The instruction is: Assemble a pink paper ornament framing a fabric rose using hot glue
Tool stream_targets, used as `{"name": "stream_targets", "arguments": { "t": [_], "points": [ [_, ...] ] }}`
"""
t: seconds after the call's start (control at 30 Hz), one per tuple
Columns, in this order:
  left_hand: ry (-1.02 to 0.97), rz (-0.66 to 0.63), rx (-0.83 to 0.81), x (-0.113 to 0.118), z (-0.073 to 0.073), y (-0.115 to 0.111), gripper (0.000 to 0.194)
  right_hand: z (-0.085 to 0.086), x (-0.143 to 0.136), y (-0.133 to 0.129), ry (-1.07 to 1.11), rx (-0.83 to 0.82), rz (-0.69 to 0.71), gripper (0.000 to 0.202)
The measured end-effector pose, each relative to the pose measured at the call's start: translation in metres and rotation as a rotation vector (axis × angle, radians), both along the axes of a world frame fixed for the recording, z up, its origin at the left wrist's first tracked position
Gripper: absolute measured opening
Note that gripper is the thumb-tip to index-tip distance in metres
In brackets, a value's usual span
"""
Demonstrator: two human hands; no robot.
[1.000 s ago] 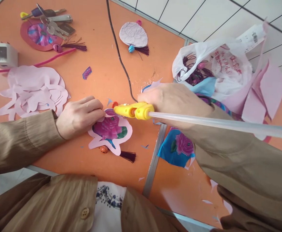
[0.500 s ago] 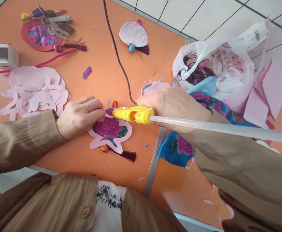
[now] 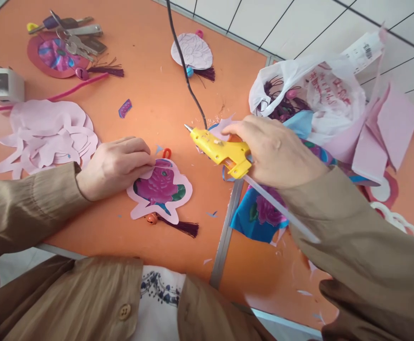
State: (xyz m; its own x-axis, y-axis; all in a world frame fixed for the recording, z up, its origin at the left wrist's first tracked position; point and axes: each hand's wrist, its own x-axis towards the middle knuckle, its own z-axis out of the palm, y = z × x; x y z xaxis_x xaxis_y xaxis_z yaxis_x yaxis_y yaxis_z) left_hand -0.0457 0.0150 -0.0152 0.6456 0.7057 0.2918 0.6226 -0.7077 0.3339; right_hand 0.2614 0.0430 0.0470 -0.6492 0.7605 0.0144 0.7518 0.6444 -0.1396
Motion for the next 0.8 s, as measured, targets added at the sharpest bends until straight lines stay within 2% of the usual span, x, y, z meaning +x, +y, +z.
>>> {"name": "stream_targets", "arguments": {
  "t": [0.2, 0.33, 0.53, 0.7, 0.8],
  "points": [
    [0.004, 0.015, -0.006, 0.002, 0.0, 0.006, 0.03, -0.023, 0.009, 0.003, -0.01, -0.045, -0.096, 0.048],
    [-0.029, 0.03, -0.092, 0.002, 0.001, 0.011, 0.031, -0.028, 0.008, 0.003, 0.023, -0.055, -0.137, 0.055],
    [-0.009, 0.042, -0.249, 0.006, 0.011, 0.015, 0.025, -0.034, 0.002, 0.008, 0.083, -0.062, -0.209, 0.057],
    [0.029, 0.113, -0.359, 0.012, 0.017, 0.016, 0.022, -0.041, 0.002, 0.021, 0.101, -0.097, -0.145, 0.064],
    [0.024, 0.128, -0.386, 0.013, 0.018, 0.017, 0.024, -0.03, 0.002, 0.014, 0.1, -0.035, -0.087, 0.056]
  ]
}}
